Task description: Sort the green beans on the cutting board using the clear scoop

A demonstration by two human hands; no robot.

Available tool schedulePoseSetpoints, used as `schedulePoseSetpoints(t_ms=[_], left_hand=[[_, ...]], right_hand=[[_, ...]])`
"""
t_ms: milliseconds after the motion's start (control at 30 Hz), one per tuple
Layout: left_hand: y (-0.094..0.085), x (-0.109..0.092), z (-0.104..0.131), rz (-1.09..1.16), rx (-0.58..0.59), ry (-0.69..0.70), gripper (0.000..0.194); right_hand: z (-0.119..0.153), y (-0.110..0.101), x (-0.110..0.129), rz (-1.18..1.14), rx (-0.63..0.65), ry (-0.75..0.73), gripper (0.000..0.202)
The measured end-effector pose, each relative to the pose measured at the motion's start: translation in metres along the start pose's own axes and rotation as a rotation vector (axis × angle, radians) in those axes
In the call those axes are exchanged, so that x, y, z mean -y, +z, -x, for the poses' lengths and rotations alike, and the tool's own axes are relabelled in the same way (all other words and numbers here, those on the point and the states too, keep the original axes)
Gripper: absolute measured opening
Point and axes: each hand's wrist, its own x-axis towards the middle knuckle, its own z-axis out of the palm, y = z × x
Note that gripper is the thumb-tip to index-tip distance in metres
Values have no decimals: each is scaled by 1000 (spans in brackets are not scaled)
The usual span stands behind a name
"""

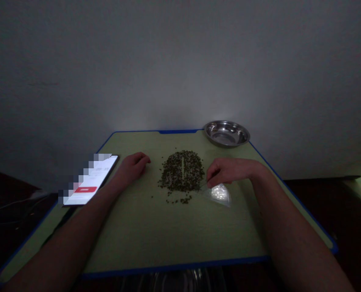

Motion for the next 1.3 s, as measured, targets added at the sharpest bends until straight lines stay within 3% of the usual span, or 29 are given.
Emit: schedulePoseSetpoints(t_ms=[200,1300], left_hand=[[1,2,0,-2,-6,5,24],[1,4,-1,13,1,7,22]], right_hand=[[-4,8,15,-8,39,19,24],[-23,29,33,141,-22,-44,26]])
